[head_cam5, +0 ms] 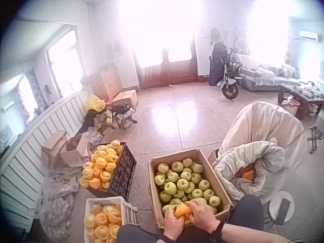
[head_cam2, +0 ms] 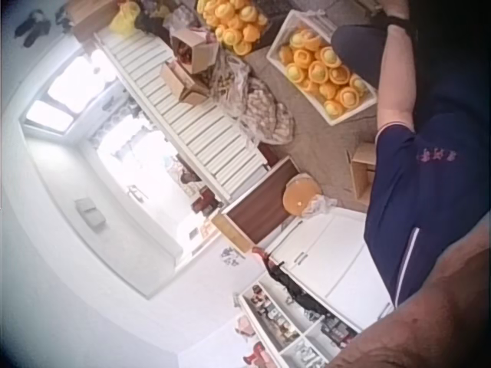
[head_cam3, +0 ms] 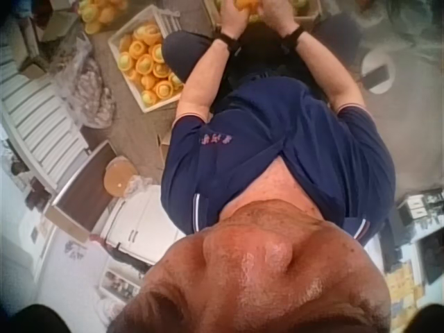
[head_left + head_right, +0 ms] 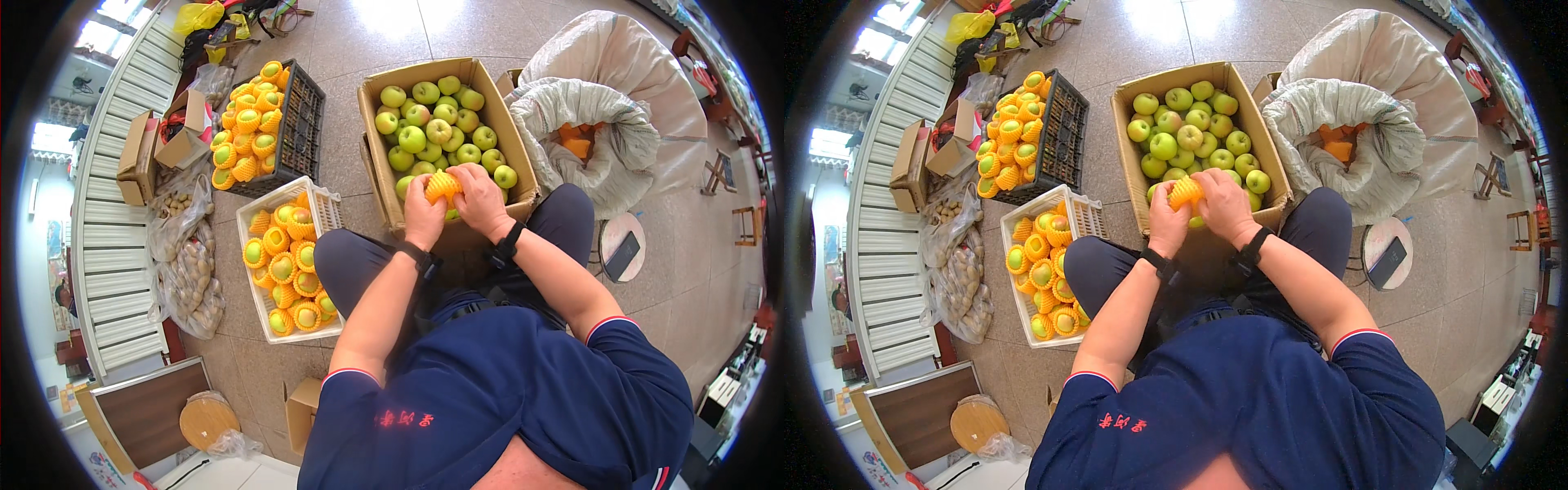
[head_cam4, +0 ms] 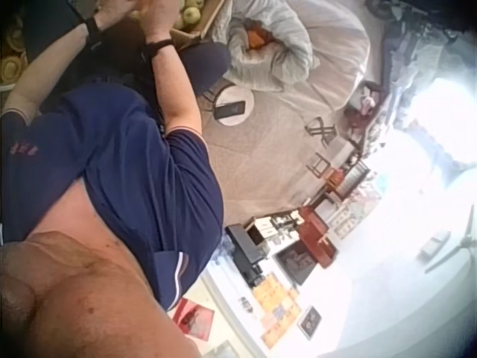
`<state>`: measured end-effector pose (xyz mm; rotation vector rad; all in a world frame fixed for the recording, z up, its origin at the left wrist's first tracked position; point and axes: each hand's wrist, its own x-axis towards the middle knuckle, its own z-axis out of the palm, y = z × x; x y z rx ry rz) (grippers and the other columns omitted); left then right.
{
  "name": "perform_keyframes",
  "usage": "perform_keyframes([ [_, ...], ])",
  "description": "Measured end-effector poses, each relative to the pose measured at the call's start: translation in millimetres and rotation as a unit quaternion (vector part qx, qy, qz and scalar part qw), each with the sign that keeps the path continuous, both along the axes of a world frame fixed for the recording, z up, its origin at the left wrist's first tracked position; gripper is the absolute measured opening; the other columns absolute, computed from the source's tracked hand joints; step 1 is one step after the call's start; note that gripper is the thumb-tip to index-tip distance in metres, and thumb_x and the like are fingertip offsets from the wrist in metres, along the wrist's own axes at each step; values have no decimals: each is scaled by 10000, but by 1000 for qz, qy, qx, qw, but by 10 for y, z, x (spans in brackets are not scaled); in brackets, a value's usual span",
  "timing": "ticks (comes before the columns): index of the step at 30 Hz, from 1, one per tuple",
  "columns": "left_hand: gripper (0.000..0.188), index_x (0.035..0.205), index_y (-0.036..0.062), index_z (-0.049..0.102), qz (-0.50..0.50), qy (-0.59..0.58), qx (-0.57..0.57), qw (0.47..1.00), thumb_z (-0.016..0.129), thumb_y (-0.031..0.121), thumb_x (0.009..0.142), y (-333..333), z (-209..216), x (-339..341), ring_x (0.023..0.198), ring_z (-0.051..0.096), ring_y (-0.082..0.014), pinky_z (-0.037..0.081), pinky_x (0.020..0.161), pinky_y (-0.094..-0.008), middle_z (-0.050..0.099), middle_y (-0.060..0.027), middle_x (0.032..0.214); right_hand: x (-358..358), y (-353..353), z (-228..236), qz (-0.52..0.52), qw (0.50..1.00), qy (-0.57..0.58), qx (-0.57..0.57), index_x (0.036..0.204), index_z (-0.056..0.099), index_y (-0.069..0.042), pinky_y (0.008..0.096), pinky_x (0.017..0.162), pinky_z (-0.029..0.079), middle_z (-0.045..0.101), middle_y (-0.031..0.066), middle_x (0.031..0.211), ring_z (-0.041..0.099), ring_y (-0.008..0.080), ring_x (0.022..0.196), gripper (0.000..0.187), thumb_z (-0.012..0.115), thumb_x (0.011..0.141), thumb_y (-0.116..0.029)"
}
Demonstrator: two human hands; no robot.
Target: The person picks up apples from a box, slides them into yellow foam sleeves, and places the sleeved apples into a separate crate.
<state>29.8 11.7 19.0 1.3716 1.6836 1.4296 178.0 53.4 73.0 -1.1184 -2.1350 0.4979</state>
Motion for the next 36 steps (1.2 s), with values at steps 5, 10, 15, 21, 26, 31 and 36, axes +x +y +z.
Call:
perform_keyframes([
  [5, 378, 1235, 3, 591, -46, -183, -34, 981, 645, -54, 866, -5, 16, -68, 1050, 651, -206, 532, 946, -322, 652, -99, 1156, 63, -3, -102, 63, 989, 73, -112, 1290, 605, -45, 365, 941, 537, 675, 147, 1155, 671, 306, 1085, 484, 757, 842, -148],
  [10, 402, 1268, 20, 588, -61, -274, -47, 959, 633, -90, 884, -23, 78, -101, 1059, 640, -156, 538, 956, -298, 643, -53, 1174, 156, 50, -158, 137, 891, 227, -368, 1329, 587, -3, 321, 951, 515, 676, 94, 1165, 642, 182, 1085, 524, 790, 919, -257],
  [15, 401, 1261, 24, 603, -74, -259, -44, 962, 615, -111, 884, -51, 125, -120, 1076, 646, -155, 542, 967, -298, 655, -61, 1185, 235, 116, -151, 129, 849, 246, -450, 1249, 639, 6, 298, 926, 509, 688, 45, 1106, 626, 124, 1033, 424, 789, 935, -236],
  [21, 462, 1289, -8, 615, -96, -335, -64, 935, 552, -151, 855, -52, 237, -140, 1119, 650, -180, 514, 1014, -303, 669, -85, 1203, 266, 184, -182, 105, 785, 331, -512, 1117, 683, -29, 260, 873, 494, 681, 5, 1028, 620, 89, 961, 249, 764, 954, -199],
  [26, 514, 1333, 3, 588, -138, -386, -61, 910, 550, -159, 846, -56, 339, -138, 1150, 640, -179, 510, 1035, -307, 650, -80, 1244, 198, 177, -191, 49, 754, 406, -515, 1072, 672, -40, 249, 835, 495, 671, -5, 993, 612, 76, 913, 153, 708, 1002, -171],
  [31, 559, 1376, 16, 553, -158, -424, -72, 889, 565, -138, 839, -63, 348, -178, 1202, 618, -185, 494, 1069, -319, 617, -93, 1302, 197, 191, -155, 24, 751, 402, -523, 1045, 653, -42, 239, 793, 499, 659, -5, 966, 612, 75, 874, 121, 696, 1007, -148],
  [36, 597, 1416, 2, 518, -163, -343, -127, 916, 540, -108, 830, -38, 247, -178, 1221, 606, -203, 479, 1082, -324, 607, -113, 1330, 167, 187, -168, 21, 762, 396, -512, 1044, 643, -36, 241, 783, 501, 654, -4, 956, 612, 75, 864, 124, 695, 1008, -142],
])
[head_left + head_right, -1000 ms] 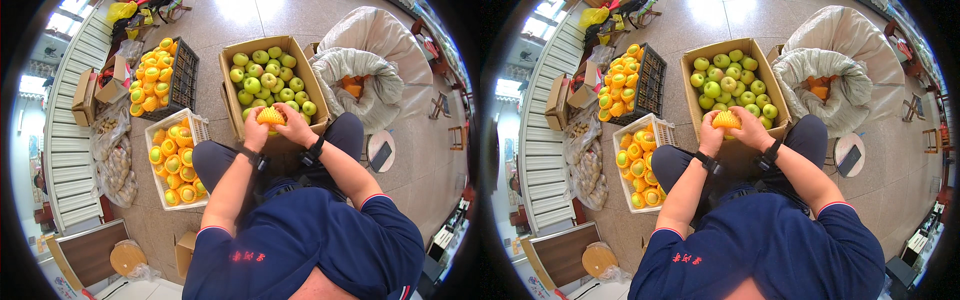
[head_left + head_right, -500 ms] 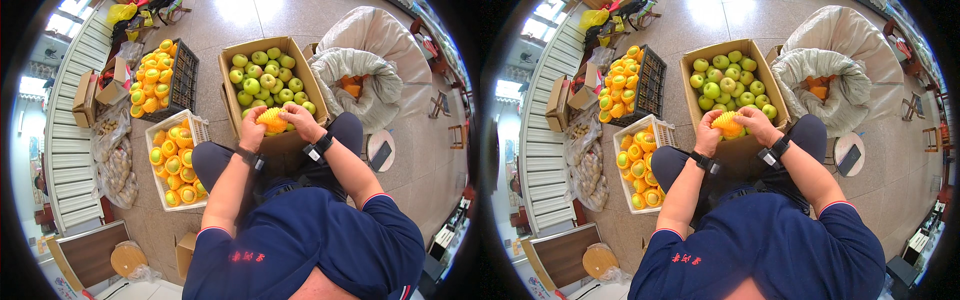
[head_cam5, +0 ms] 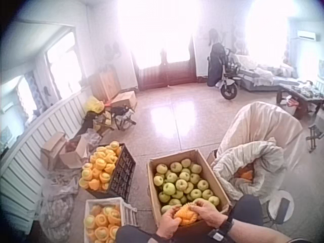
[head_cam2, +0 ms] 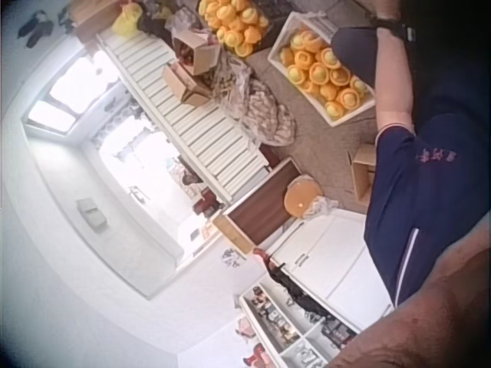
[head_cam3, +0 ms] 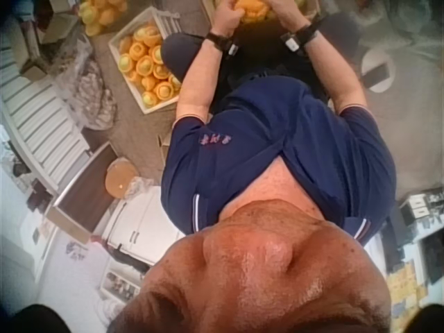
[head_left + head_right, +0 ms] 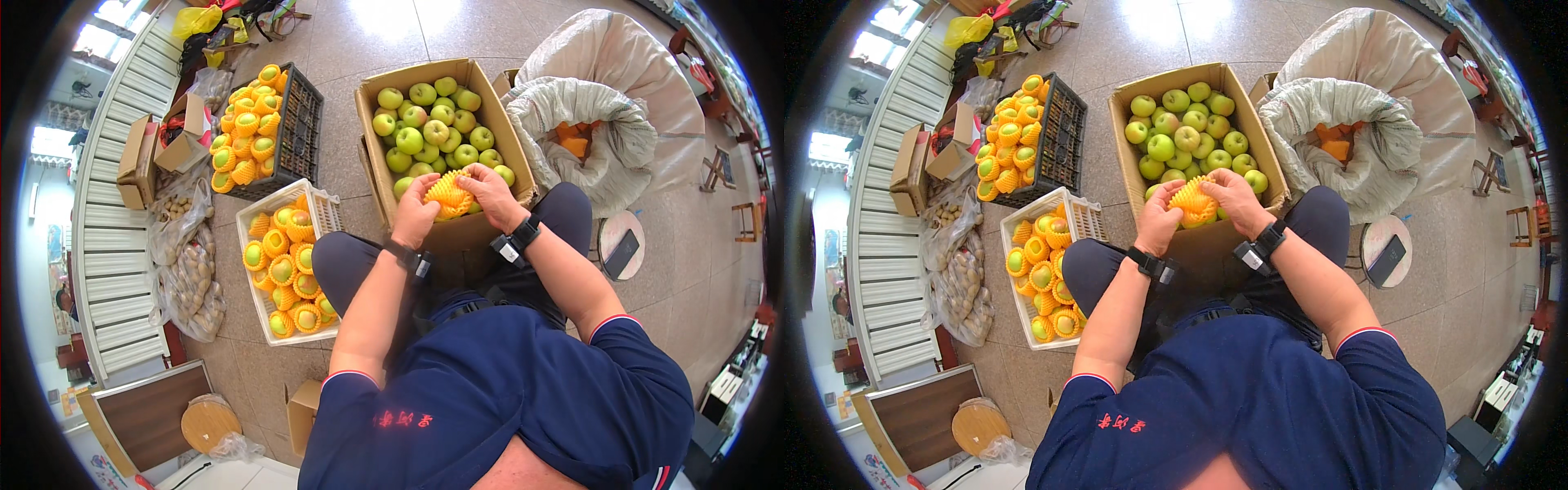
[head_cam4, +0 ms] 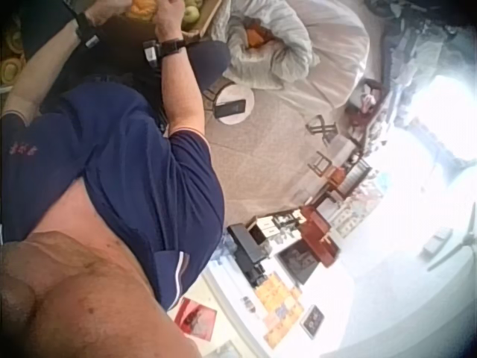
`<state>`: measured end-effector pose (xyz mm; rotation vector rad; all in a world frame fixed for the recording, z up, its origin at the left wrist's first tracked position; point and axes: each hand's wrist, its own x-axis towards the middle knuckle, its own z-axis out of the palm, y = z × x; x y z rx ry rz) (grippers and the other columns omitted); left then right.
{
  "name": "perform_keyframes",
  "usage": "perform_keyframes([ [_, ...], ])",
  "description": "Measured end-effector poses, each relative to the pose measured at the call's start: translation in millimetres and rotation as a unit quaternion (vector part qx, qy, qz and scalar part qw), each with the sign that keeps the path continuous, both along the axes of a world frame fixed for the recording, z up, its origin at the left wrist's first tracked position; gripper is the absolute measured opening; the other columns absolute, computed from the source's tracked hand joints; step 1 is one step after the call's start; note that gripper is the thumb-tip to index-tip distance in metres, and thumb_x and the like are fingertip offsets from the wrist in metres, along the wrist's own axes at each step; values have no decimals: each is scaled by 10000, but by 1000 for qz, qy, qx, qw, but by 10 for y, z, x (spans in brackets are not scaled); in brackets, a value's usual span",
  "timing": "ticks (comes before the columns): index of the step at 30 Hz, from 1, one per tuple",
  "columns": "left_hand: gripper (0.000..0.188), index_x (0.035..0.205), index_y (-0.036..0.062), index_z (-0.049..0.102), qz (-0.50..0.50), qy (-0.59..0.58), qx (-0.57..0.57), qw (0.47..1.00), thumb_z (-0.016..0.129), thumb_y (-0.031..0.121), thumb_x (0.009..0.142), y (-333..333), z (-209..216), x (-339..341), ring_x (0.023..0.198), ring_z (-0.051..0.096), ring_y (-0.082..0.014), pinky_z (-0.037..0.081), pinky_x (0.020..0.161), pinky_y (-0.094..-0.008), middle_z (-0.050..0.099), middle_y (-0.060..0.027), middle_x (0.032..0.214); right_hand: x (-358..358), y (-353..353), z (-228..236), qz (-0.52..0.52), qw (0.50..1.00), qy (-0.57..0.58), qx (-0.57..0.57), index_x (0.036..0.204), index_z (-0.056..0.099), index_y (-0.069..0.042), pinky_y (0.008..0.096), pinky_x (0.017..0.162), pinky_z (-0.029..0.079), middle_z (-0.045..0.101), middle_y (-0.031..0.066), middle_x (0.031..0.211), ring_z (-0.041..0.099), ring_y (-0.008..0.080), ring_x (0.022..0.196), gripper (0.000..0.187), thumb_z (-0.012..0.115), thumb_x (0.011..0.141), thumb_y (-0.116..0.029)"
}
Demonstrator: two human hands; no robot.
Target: The person picks up apples from a box, slides them into yellow foam sleeves, and places the sleeved apples into a separate crate.
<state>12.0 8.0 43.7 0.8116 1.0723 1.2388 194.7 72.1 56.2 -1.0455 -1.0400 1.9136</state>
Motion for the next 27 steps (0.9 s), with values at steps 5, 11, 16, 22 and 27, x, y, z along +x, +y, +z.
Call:
perform_keyframes([
  [5, 625, 1423, -12, 520, 6, 164, 102, 981, 551, -81, 803, -44, -29, 70, 1229, 609, -234, 474, 1084, -337, 618, -140, 1330, -39, 46, -80, 30, 975, -145, 167, 1023, 658, 4, 270, 743, 514, 679, 29, 927, 626, 105, 843, 197, 732, 954, -164],
  [11, 529, 1384, 9, 568, 27, 373, 203, 905, 538, -2, 855, -63, 43, 105, 1180, 643, -293, 489, 1052, -359, 646, -185, 1280, -98, 100, -26, 31, 941, -200, 271, 1069, 660, 36, 322, 792, 545, 716, 105, 961, 671, 176, 879, 268, 732, 949, -192],
  [16, 416, 1317, 10, 606, 74, 300, 126, 943, 525, 32, 910, -35, -98, 63, 1134, 667, -329, 506, 1014, -373, 683, -202, 1214, -141, -14, -42, -61, 957, -167, 231, 1125, 653, 42, 337, 837, 543, 717, 129, 1016, 678, 190, 930, 311, 706, 975, -225],
  [22, 330, 1281, -10, 599, 119, 140, 97, 978, 468, 2, 978, 36, -247, 75, 1091, 649, -189, 509, 977, -319, 684, -108, 1186, -69, -168, -71, -26, 959, -190, 207, 1152, 649, 27, 317, 845, 525, 690, 103, 1044, 655, 176, 944, 327, 688, 991, -255],
  [27, 330, 1278, -7, 599, 105, 92, 95, 986, 464, -9, 977, 32, -335, 38, 1085, 643, -173, 511, 971, -311, 680, -89, 1177, -103, -209, 78, -9, 982, -146, 122, 1119, 668, 2, 276, 844, 504, 672, 71, 1060, 636, 136, 942, 282, 712, 972, -234],
])
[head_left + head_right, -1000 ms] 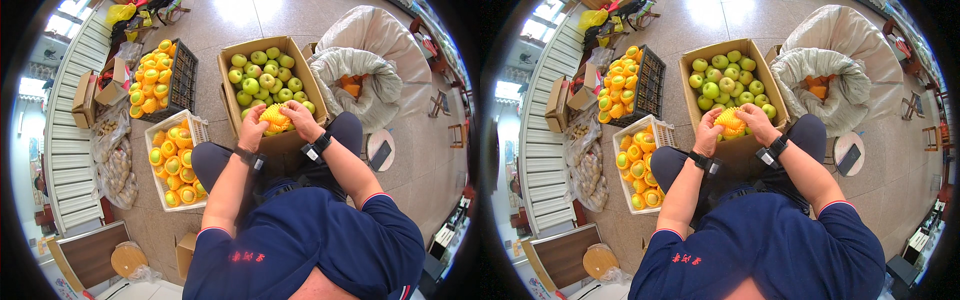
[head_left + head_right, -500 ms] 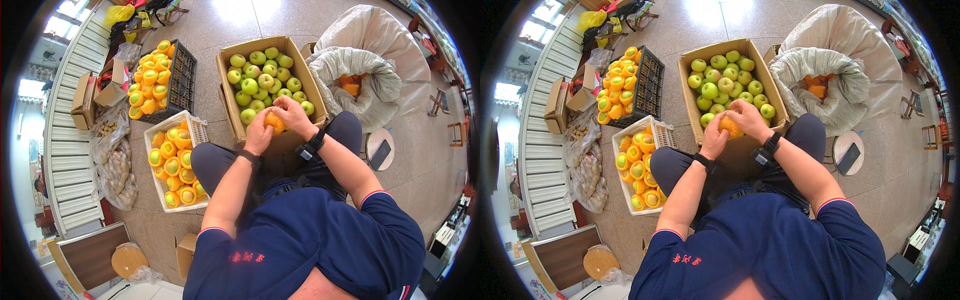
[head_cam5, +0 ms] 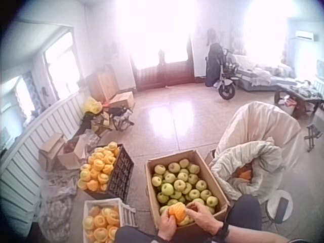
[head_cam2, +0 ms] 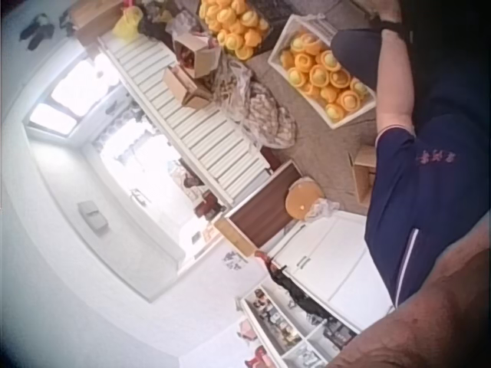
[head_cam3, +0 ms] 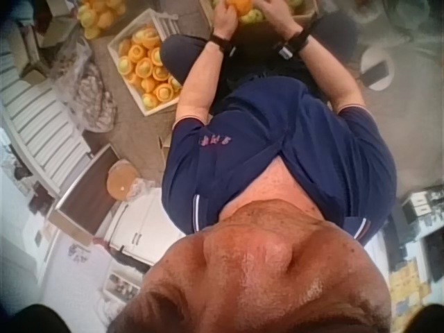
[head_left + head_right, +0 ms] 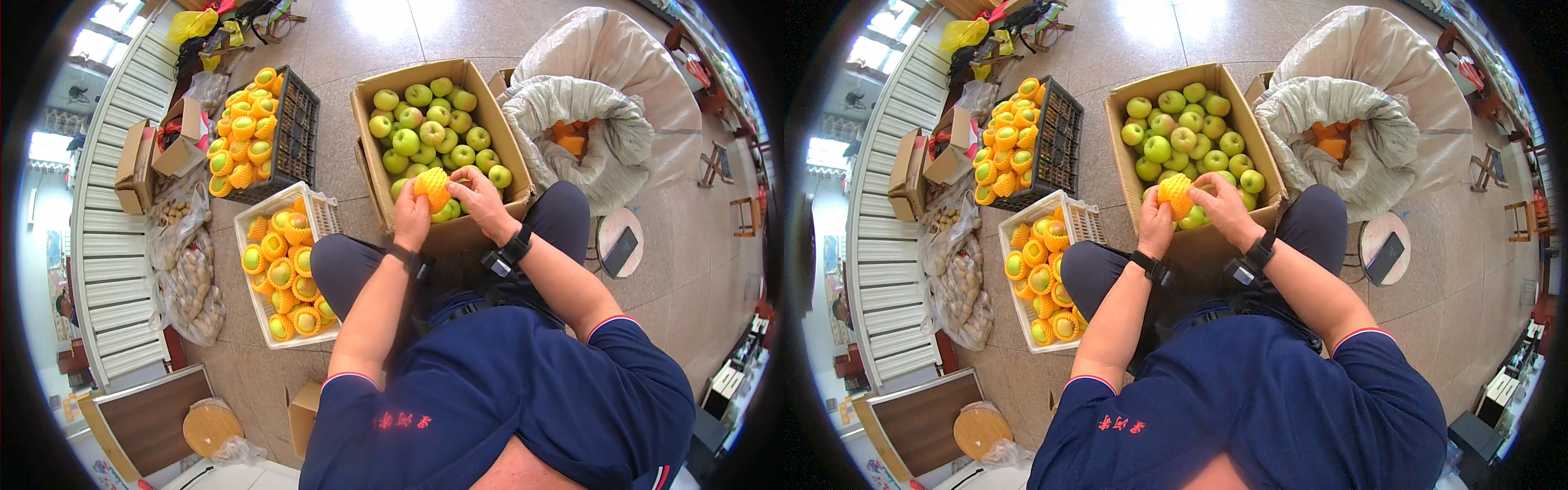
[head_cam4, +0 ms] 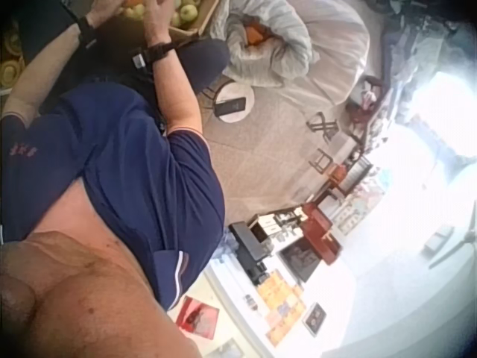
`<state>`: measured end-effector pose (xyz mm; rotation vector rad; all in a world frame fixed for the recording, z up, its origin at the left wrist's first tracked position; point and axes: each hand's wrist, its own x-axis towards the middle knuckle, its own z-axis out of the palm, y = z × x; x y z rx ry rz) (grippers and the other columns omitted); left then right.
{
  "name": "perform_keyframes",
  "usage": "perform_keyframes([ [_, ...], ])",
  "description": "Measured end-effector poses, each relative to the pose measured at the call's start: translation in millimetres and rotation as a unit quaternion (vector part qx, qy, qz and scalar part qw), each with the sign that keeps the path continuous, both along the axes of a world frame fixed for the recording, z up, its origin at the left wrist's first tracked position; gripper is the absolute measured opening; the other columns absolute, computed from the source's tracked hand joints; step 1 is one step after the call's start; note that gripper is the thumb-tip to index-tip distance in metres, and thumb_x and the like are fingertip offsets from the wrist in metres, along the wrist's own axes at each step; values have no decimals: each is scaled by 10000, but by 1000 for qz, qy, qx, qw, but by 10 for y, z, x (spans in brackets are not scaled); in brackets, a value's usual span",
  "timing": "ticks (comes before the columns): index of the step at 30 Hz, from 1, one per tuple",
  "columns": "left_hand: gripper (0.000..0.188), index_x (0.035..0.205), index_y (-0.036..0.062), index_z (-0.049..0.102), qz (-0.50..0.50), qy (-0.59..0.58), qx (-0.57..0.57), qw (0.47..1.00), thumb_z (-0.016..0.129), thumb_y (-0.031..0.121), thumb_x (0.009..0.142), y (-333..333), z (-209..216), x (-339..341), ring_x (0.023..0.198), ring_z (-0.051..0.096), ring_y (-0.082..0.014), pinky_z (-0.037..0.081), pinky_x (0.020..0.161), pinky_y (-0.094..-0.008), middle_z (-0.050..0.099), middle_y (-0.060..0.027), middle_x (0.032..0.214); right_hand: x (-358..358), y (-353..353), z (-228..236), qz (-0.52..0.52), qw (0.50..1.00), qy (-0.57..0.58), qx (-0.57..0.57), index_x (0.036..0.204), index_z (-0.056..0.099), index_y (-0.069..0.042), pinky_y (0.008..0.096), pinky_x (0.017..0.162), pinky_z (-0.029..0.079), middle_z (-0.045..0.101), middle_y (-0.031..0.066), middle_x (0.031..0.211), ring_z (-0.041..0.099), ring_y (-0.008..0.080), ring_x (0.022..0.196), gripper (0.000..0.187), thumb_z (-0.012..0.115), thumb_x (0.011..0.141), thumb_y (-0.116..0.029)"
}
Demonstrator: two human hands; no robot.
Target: The person picks up apples from a box, slides them into yellow foam sleeves, and places the sleeved apples into a separate crate.
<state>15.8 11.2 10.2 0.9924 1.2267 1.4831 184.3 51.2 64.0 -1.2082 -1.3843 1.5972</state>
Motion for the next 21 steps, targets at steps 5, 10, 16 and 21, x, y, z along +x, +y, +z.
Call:
perform_keyframes([
  [5, 346, 1292, 2, 586, -29, -19, -12, 999, 455, -41, 974, 0, 22, -37, 1092, 642, -158, 520, 970, -300, 669, -75, 1193, -36, 23, -57, 35, 995, 91, 7, 1104, 668, 2, 256, 822, 488, 670, 16, 994, 600, 89, 922, 225, 703, 970, -176],
  [10, 383, 1332, 8, 568, -39, 15, -19, 999, 482, -80, 970, -27, 198, 70, 1118, 642, -154, 524, 993, -295, 657, -65, 1225, 37, 64, -61, 44, 996, 81, -2, 1067, 670, -2, 257, 809, 485, 665, 4, 977, 586, 79, 914, 183, 688, 975, -160],
  [16, 391, 1361, 15, 560, -78, -35, -13, 996, 524, -76, 983, -28, 163, -37, 1149, 644, -172, 535, 1002, -307, 650, -79, 1259, -11, 97, -57, 51, 995, 77, -21, 1053, 646, -30, 256, 795, 498, 648, -4, 961, 592, 82, 881, 144, 657, 1007, -167],
  [21, 437, 1371, 22, 560, -73, -120, -57, 988, 499, -104, 957, -25, 291, -6, 1145, 648, -169, 545, 996, -306, 645, -75, 1261, 32, 154, -107, 29, 986, 129, -98, 1080, 628, -61, 257, 750, 518, 641, -6, 957, 614, 86, 853, 126, 614, 1046, -181],
])
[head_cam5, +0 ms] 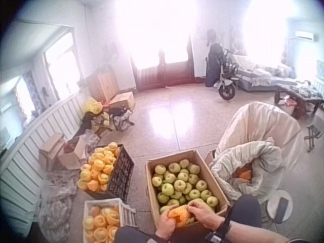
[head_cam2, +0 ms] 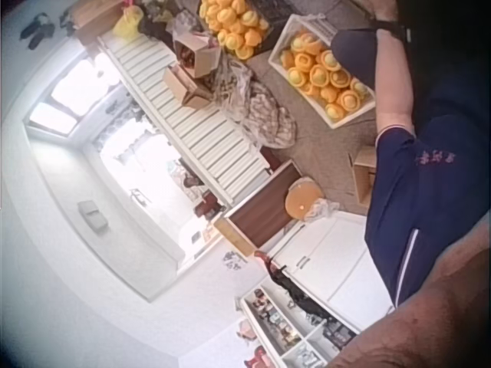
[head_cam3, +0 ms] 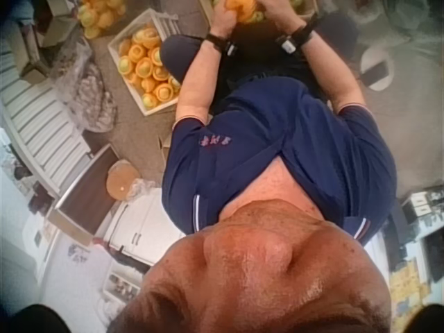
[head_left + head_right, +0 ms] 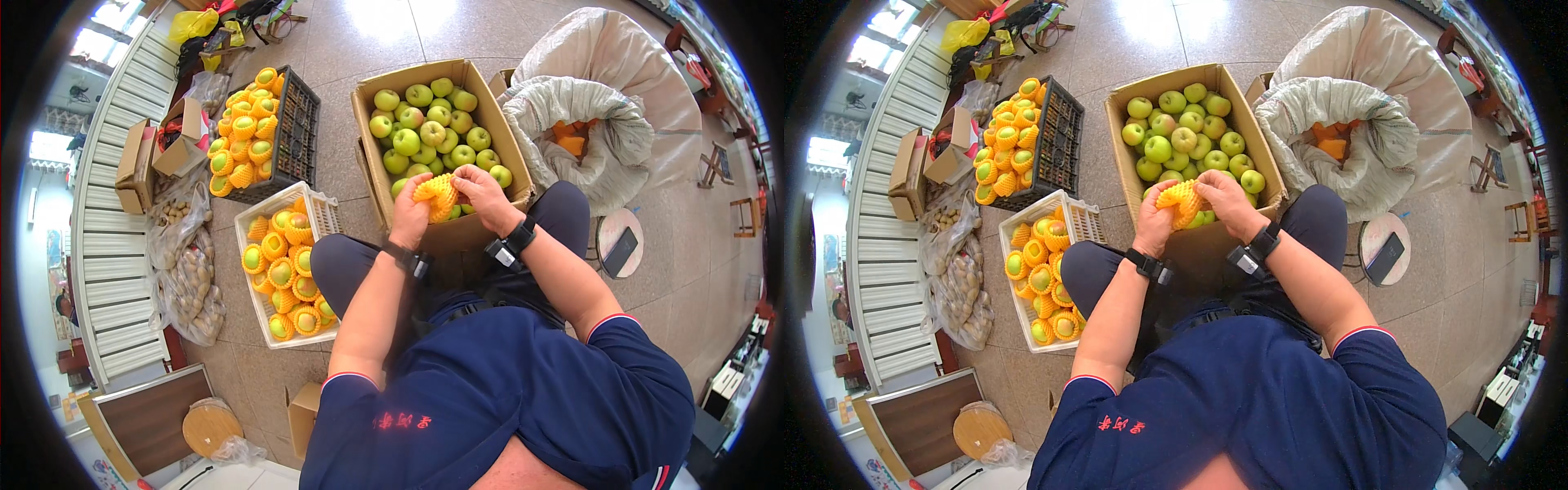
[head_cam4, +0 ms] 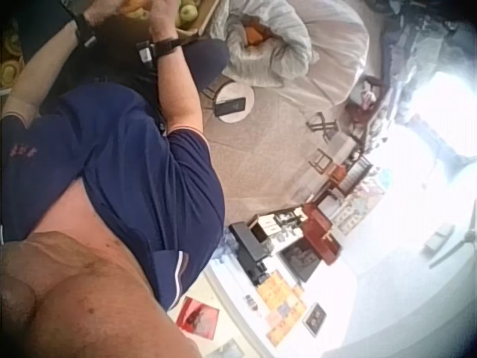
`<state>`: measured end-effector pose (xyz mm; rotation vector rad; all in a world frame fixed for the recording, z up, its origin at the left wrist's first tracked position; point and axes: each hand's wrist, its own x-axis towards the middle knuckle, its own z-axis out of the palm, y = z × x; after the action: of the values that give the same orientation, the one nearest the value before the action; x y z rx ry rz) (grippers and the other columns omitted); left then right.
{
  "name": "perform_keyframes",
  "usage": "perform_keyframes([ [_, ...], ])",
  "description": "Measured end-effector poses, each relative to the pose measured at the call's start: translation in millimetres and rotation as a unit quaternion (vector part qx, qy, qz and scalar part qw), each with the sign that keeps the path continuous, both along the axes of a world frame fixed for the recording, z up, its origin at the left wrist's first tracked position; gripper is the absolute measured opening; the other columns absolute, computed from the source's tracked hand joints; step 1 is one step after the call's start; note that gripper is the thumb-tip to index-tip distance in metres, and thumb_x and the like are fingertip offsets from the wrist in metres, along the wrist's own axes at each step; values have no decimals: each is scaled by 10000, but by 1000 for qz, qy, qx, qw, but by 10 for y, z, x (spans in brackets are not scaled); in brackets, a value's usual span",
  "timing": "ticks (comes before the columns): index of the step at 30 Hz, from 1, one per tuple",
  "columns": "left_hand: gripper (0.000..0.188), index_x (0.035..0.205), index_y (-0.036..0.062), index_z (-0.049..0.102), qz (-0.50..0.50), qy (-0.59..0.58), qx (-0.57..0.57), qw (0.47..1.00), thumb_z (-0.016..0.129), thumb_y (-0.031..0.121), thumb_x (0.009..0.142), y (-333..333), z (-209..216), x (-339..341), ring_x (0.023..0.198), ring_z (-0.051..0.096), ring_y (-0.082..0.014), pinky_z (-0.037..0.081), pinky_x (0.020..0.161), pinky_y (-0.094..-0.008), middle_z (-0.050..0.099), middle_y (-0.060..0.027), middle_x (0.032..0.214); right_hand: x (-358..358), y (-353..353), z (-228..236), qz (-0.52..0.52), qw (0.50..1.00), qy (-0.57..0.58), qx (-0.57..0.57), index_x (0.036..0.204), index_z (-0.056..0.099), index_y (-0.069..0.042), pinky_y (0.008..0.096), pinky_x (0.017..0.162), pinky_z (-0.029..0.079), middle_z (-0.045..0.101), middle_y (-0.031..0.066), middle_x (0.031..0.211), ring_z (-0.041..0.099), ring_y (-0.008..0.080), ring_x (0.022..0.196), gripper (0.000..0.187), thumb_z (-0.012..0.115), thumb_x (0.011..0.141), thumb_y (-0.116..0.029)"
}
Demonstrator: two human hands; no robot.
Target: The person picks up apples from a box, slides them into yellow foam sleeves, and places the sleeved apples into a separate crate.
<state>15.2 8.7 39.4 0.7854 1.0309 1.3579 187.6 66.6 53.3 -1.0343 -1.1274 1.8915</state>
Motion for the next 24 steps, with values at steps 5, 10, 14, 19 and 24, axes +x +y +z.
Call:
perform_keyframes([
  [5, 451, 1405, 33, 536, -25, 21, 1, 999, 546, -73, 966, -37, 114, 26, 1125, 654, -161, 551, 985, -305, 646, -70, 1253, 17, 24, -65, -5, 1000, 6, -13, 1080, 636, -59, 252, 708, 516, 650, 10, 937, 617, 85, 813, 133, 599, 1055, -184],
  [10, 410, 1416, 40, 521, -27, -27, -28, 999, 614, 37, 1017, -19, 120, -32, 1091, 666, -157, 565, 963, -311, 651, -72, 1231, -80, -11, -76, -30, 998, -39, 25, 1097, 643, -30, 255, 697, 515, 665, 27, 930, 619, 94, 793, 136, 590, 1046, -144],
  [14, 357, 1384, 49, 541, -3, -129, -38, 991, 627, 153, 1054, 13, 102, -19, 1065, 675, -158, 576, 942, -316, 658, -76, 1199, -73, 5, -195, -47, 986, -124, 100, 1112, 648, 13, 282, 709, 523, 684, 47, 943, 626, 111, 805, 153, 583, 1029, -99],
  [19, 323, 1364, 42, 560, 56, -110, -27, 992, 618, 148, 1065, 18, -5, -21, 969, 659, -113, 566, 852, -265, 665, -52, 1128, -138, -95, 48, -74, 955, -185, 218, 1121, 643, 17, 364, 766, 540, 696, 128, 966, 670, 230, 828, 219, 638, 993, -160],
  [24, 365, 1399, 44, 523, 69, -44, -14, 997, 617, 174, 1071, 25, -12, -4, 1011, 630, -106, 545, 879, -259, 642, -49, 1165, -200, -272, 394, -72, 835, -335, 431, 1157, 613, -14, 445, 813, 547, 643, 167, 1051, 674, 375, 883, 336, 709, 918, -230],
])
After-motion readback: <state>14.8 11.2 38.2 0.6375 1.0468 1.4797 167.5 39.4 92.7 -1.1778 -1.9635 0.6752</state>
